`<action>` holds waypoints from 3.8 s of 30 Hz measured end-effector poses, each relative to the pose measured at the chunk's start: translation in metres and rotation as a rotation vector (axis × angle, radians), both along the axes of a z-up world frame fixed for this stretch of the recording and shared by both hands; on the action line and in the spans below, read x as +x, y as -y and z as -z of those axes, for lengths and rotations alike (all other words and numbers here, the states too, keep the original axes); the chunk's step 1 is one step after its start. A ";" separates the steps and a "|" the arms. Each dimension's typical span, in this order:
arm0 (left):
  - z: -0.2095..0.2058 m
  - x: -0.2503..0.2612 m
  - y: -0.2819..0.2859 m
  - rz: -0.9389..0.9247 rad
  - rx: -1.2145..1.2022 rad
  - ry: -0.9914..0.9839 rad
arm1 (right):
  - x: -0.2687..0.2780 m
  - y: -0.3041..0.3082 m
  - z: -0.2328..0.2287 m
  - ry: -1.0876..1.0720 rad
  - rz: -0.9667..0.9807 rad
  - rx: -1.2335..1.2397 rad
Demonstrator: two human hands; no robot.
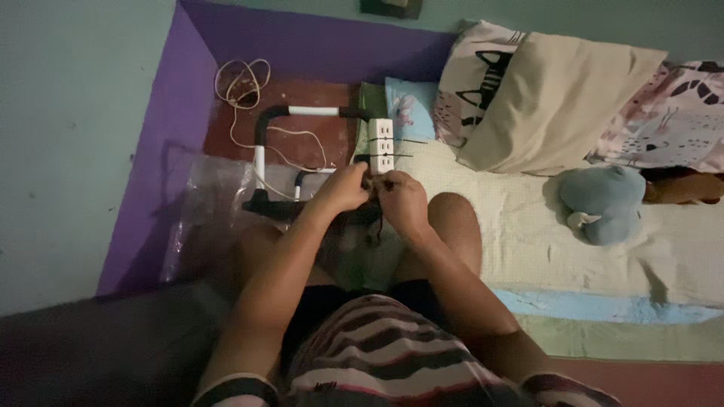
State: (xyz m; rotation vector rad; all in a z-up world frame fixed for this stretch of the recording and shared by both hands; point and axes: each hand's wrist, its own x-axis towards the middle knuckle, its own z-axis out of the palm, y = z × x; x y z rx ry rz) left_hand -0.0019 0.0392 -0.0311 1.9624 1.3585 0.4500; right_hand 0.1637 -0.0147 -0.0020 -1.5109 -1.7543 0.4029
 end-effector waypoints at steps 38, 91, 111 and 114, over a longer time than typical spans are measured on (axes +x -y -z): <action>0.051 0.007 -0.032 -0.014 -0.481 0.248 | 0.024 -0.020 0.106 -1.205 0.075 -0.583; -0.043 -0.031 0.017 -0.247 -0.005 0.228 | 0.048 0.011 0.057 -0.810 0.554 -0.304; -0.058 -0.115 0.018 -0.650 0.697 -0.268 | -0.010 -0.043 -0.081 0.528 -0.489 0.370; -0.048 -0.135 0.021 -0.729 0.322 -0.154 | -0.015 -0.038 -0.099 0.638 -0.353 0.375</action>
